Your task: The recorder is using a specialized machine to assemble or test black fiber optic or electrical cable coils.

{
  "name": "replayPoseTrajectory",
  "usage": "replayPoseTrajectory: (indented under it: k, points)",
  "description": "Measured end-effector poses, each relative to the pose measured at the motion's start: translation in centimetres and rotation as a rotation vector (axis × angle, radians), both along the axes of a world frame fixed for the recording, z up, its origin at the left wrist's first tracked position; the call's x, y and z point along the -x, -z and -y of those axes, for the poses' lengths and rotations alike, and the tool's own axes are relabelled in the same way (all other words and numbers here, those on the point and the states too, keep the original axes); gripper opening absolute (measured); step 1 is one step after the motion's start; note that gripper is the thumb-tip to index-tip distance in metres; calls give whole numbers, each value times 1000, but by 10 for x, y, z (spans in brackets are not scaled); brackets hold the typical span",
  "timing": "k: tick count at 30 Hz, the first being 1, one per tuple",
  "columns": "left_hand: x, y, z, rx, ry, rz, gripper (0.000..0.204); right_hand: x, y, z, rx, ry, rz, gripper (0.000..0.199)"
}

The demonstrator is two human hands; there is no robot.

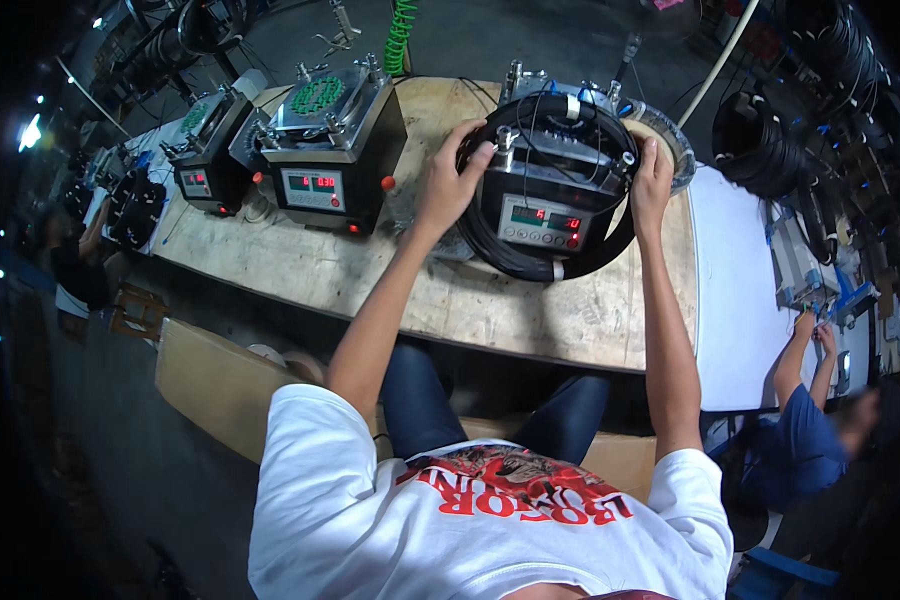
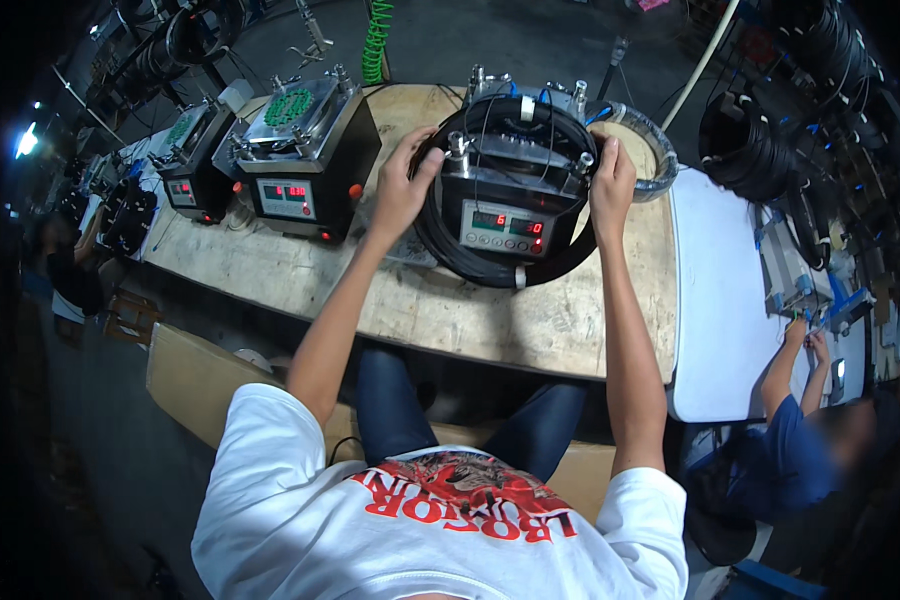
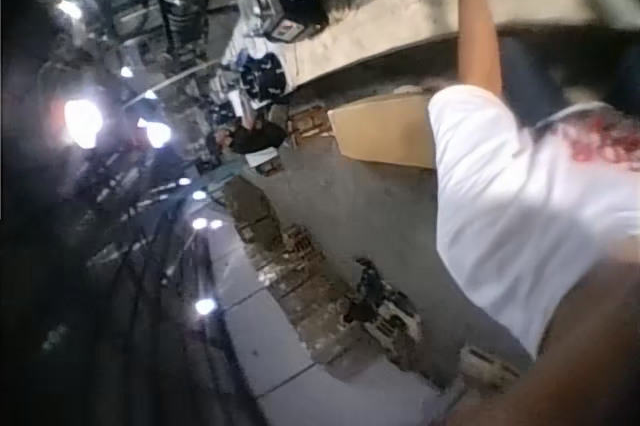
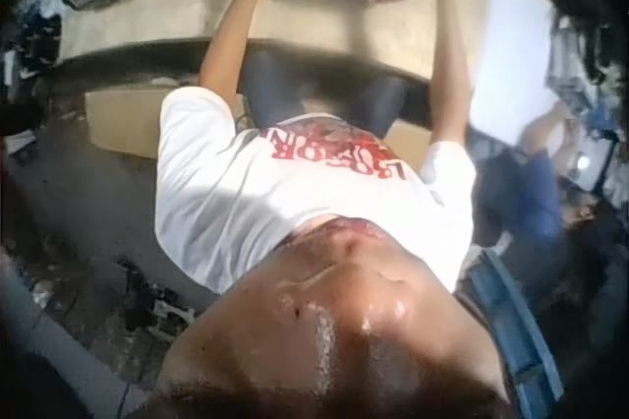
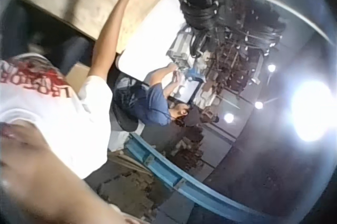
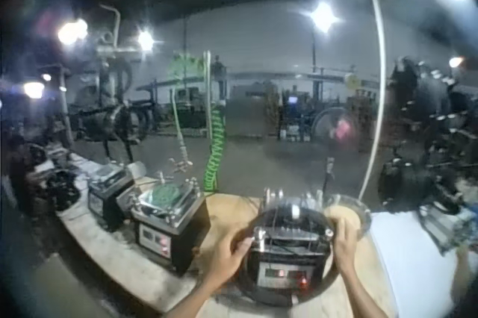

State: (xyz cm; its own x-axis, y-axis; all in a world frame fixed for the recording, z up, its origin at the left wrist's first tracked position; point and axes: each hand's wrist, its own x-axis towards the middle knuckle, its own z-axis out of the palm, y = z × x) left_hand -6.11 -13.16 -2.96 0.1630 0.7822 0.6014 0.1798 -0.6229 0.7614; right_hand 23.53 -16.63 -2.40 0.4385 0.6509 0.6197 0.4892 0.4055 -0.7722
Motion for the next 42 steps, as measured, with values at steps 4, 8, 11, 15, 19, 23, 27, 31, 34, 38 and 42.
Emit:
replayPoseTrajectory:
  k: [4,8,11,15,19,23,27,31,34,38,42]
  points:
    - [10,7,18,-216,-199,-285,27,9,-9,7,12,38,50,44]
    - [14,-6,15,-480,-359,-689,19,7,-9,7,-4,5,42,42]
    - [19,-3,7,-520,-283,-573,17,7,-8,6,17,12,55,42]
    - [17,-1,5,-210,-155,-463,18,5,-6,5,-17,-4,53,42]
    - [15,-15,19,37,-115,-434,15,13,3,19,-62,70,62,35]
    - [20,-7,7,-341,-97,-396,17,22,24,37,-125,49,-63,24]
    - [16,-11,8,35,-153,-451,17,29,33,54,-101,64,-131,22]
    - [15,-12,14,-153,-48,-302,19,20,43,56,-118,-1,-154,21]
    - [17,-4,6,-256,-52,-274,22,20,46,54,-76,-66,-151,21]
    - [15,-19,13,-25,-79,-278,20,21,43,58,-21,-43,-120,21]
    - [9,-13,11,-201,-43,-304,17,20,45,55,-73,7,-69,21]
